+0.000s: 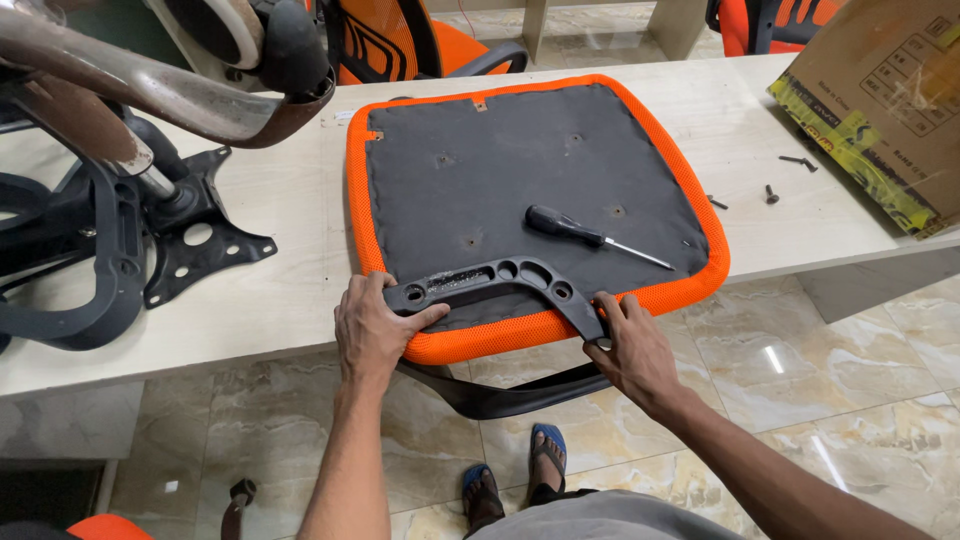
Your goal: The person attaches a black plastic armrest bracket to an orange office chair seat using a screwdriver and screws. They position the bracket, insert screws, and tighten them to secure the armrest to the seat.
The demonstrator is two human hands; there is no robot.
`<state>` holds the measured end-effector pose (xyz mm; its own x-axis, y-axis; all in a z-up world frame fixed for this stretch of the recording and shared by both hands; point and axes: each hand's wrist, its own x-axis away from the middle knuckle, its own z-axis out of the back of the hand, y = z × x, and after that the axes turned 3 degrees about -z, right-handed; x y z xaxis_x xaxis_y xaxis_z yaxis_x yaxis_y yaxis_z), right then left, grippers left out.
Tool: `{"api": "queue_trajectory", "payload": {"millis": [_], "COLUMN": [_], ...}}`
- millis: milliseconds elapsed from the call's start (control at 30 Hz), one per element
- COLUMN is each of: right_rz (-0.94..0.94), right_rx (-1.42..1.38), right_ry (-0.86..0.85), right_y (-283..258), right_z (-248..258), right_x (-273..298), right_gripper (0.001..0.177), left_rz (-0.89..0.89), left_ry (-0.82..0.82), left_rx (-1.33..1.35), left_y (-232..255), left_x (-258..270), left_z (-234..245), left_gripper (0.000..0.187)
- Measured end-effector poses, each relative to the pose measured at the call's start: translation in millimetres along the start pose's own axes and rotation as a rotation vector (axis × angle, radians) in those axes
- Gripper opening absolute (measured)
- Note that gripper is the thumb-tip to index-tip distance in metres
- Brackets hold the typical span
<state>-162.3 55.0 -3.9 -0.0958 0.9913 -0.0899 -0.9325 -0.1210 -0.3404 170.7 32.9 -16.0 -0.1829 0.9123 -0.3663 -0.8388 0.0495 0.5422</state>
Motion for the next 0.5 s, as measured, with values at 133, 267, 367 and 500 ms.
{"api": "queue_trajectory", "payload": {"millis": [133,267,367,500], "right_rz": [0.012,-0.003,-0.060,-0.108], "right_rx": [-0.023,-0.053,-0.077,-0.159], "right_ry": [0.011,-0.011,-0.073,-0.177], "right_y": [-6.4,-19.5,-24.9,-26.3], "right_z": [-3.6,-16.5,-20.6,-24.6], "right_x": [18.0,45.3,45.0,34.7], "right_gripper": [0.058,0.052,0.045,0.047], "left_rz": [-0.034,-0.030,-0.043,0.169], "left_ry": [-0.028,-0.089,-0.067,-0.067], "left_rx": [0.009,-0.010,-0.015,0.112], "left_y": [0.2,-3.3,-3.1,-6.8], "left_x": [15.0,44.2,49.0,59.4], "left_z": [16.7,44.9,57.8,66.1], "left_gripper": [0.077,0.072,0.069,0.060]}}
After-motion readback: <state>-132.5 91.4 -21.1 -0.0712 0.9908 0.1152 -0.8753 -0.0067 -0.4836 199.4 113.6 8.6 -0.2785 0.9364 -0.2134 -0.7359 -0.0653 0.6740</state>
